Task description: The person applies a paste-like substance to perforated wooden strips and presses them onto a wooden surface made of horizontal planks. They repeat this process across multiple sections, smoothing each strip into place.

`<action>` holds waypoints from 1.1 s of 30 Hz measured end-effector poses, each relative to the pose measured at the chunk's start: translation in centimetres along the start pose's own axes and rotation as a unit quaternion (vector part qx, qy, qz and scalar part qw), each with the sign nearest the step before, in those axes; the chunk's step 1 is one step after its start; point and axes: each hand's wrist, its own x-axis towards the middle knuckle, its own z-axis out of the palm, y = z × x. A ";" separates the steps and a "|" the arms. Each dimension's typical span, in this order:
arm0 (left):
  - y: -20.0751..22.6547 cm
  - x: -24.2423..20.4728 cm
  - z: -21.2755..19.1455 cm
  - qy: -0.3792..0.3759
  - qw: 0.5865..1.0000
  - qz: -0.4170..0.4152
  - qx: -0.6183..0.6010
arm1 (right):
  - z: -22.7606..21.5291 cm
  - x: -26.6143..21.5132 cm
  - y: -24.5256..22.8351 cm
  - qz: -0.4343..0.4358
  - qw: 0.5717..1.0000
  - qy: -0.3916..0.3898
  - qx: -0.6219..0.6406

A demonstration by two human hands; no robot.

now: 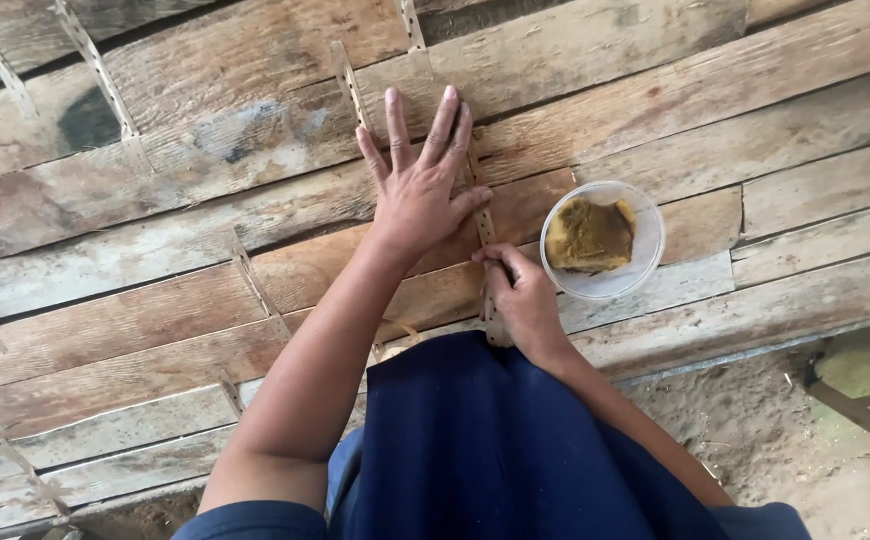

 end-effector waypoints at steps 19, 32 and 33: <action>0.4 -0.3 -1.1 -0.051 0.999 0.005 0.009 | 2.2 -0.2 0.8 -0.225 0.966 0.064 -0.112; -0.7 -0.7 -0.3 -0.004 0.999 0.043 -0.023 | -0.5 -1.2 -1.2 -0.076 0.943 -0.182 0.268; -0.6 -0.7 -0.5 -0.001 0.999 0.044 -0.020 | -1.8 -1.5 -1.2 -0.081 0.942 -0.182 0.269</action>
